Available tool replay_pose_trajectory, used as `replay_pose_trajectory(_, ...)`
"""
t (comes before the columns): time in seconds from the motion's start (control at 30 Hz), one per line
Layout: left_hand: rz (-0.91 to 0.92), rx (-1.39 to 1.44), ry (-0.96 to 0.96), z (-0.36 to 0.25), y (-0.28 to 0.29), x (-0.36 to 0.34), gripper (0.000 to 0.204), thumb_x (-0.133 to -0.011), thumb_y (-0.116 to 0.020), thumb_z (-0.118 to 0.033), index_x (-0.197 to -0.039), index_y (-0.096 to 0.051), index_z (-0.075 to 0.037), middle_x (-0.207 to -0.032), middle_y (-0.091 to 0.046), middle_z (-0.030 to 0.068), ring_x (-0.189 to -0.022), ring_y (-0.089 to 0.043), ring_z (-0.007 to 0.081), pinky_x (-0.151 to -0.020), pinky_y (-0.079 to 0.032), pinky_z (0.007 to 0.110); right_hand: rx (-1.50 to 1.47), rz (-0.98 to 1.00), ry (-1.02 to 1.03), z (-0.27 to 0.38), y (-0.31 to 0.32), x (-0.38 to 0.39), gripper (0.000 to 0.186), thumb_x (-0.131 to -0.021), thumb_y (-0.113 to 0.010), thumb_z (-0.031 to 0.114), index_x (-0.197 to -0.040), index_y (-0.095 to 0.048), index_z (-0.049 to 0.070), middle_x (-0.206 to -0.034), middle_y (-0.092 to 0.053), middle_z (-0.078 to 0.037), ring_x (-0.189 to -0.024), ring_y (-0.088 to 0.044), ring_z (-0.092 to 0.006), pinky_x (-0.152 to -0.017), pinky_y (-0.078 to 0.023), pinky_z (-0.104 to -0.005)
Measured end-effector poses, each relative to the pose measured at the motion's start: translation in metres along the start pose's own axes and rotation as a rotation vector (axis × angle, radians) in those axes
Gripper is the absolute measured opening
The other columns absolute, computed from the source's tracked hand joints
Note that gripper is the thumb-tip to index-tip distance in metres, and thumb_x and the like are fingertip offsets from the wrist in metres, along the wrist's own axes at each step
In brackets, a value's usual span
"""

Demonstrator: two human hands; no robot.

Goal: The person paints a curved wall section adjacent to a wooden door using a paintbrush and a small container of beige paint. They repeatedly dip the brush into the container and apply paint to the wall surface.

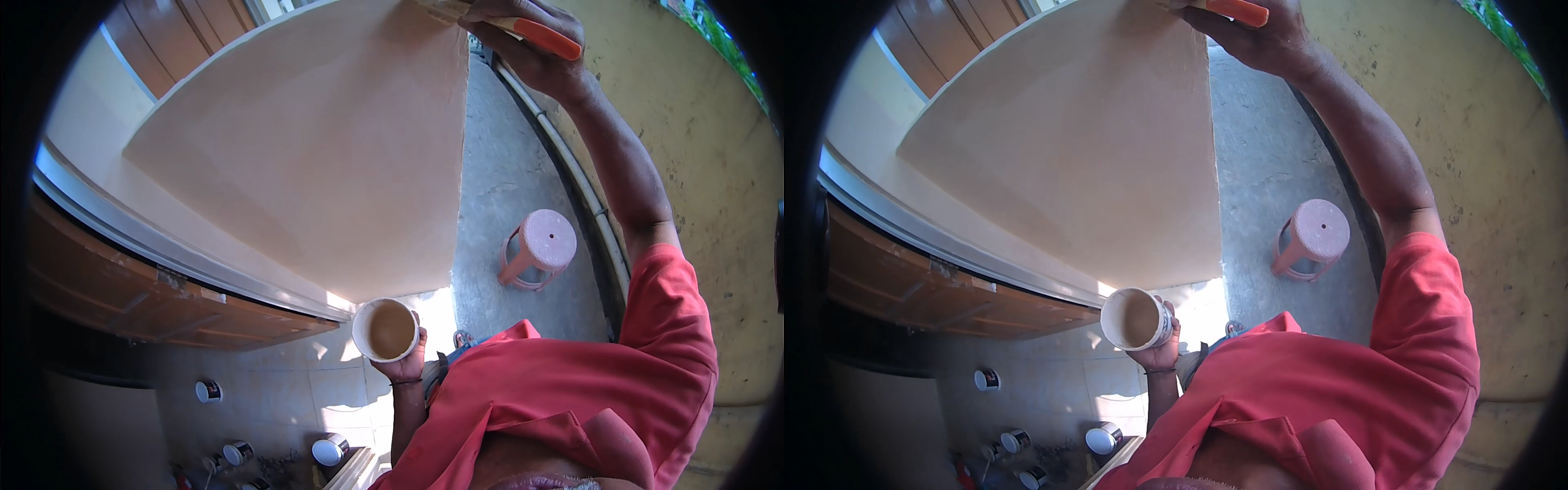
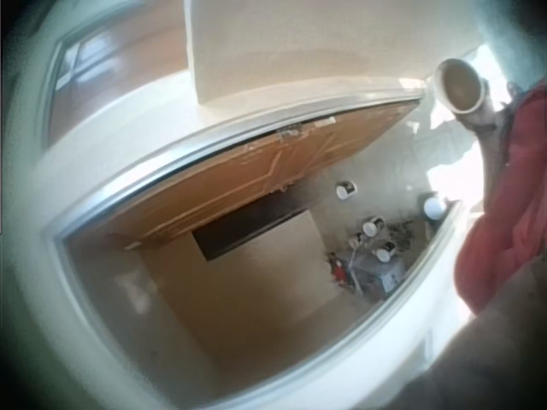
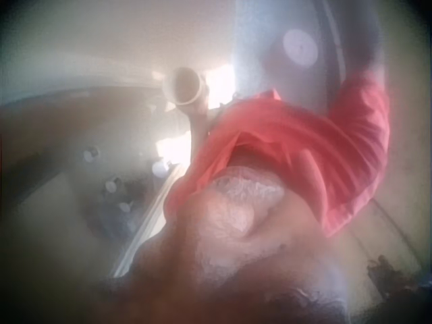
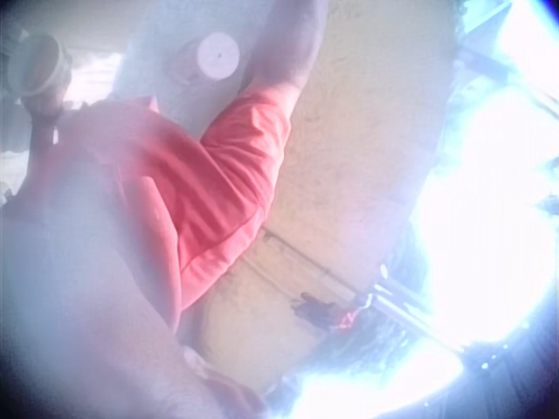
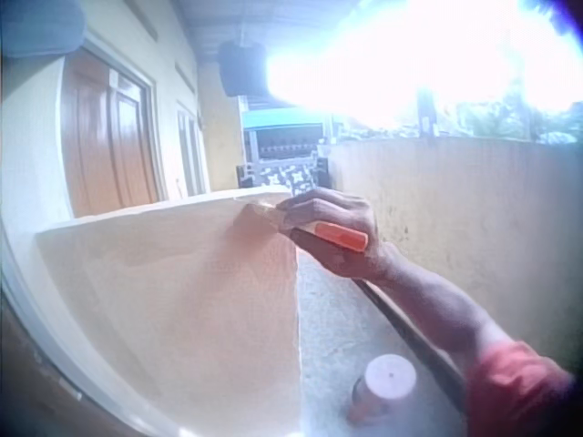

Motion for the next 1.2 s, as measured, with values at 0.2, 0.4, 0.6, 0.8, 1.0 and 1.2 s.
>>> replay_pose_trajectory(0.2, 0.073, 0.015, 0.025, 0.005, 0.000, -0.001, 0.088, -0.090, -0.077, -0.062, -0.159, -0.047, -0.018, -0.154, -0.049, 0.0200, -0.139, -0.046, 0.0435, -0.108, -0.052, 0.060, 0.379, 0.231, 0.261, 0.017, -0.032, 0.057, 0.024, -0.088, -0.085, 0.021, -0.106, -0.071, 0.016, -0.124, -0.076, -0.011, -0.115, -0.074, -0.0260, -0.093, -0.064, -0.0376)
replay_pose_trajectory(0.4, 0.086, 0.061, 0.053, 0.008, 0.003, -0.002, 0.090, -0.088, -0.078, -0.064, -0.160, -0.047, -0.019, -0.157, -0.046, 0.0195, -0.143, -0.043, 0.0455, -0.111, -0.050, 0.061, 0.082, 0.625, 0.159, 0.099, -0.085, 0.180, 0.027, -0.083, -0.081, 0.019, -0.103, -0.064, 0.015, -0.126, -0.067, -0.006, -0.114, -0.070, -0.0242, -0.095, -0.059, -0.0407)
replay_pose_trajectory(0.6, 0.031, -0.041, 0.010, 0.001, -0.001, 0.001, 0.083, -0.088, -0.073, -0.069, -0.155, -0.053, -0.024, -0.155, -0.055, 0.0078, -0.144, -0.044, 0.0446, -0.100, -0.047, 0.055, -0.163, 0.519, -0.285, 0.068, -0.081, 0.183, 0.026, -0.085, -0.083, 0.011, -0.105, -0.066, 0.011, -0.112, -0.072, -0.004, -0.101, -0.074, -0.0264, -0.084, -0.063, -0.0413)
replay_pose_trajectory(0.8, -0.010, 0.040, 0.045, 0.000, 0.007, 0.002, 0.083, -0.089, -0.071, -0.070, -0.155, -0.053, -0.024, -0.155, -0.055, 0.0095, -0.144, -0.044, 0.0448, -0.101, -0.045, 0.056, 0.156, 0.135, 0.000, 0.032, -0.019, 0.104, 0.028, -0.085, -0.088, 0.011, -0.107, -0.072, 0.015, -0.109, -0.077, -0.005, -0.096, -0.077, -0.0215, -0.078, -0.066, -0.0310)
replay_pose_trajectory(1.0, -0.031, 0.062, 0.046, 0.014, 0.002, 0.004, 0.085, -0.089, -0.075, -0.065, -0.156, -0.051, -0.019, -0.156, -0.048, 0.0164, -0.143, -0.044, 0.0435, -0.106, -0.049, 0.060, 0.256, 0.446, 0.147, 0.077, -0.070, 0.173, 0.020, -0.085, -0.078, 0.022, -0.096, -0.064, 0.016, -0.128, -0.069, -0.008, -0.117, -0.070, -0.0227, -0.096, -0.058, -0.0385)
replay_pose_trajectory(1.2, -0.002, 0.079, 0.039, 0.010, 0.000, 0.003, 0.087, -0.089, -0.077, -0.063, -0.157, -0.050, -0.016, -0.156, -0.045, 0.0194, -0.142, -0.043, 0.0435, -0.109, -0.051, 0.061, -0.112, 0.564, -0.199, 0.090, -0.089, 0.208, 0.023, -0.085, -0.082, 0.011, -0.101, -0.067, 0.014, -0.118, -0.073, -0.007, -0.104, -0.074, -0.0242, -0.081, -0.063, -0.0391)
Point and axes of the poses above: each hand's wrist, its own x-axis away from the middle knuckle, its own y-axis out of the back of the hand, z = x × y, the point moved 4 cm from there along -x, towards the middle knuckle
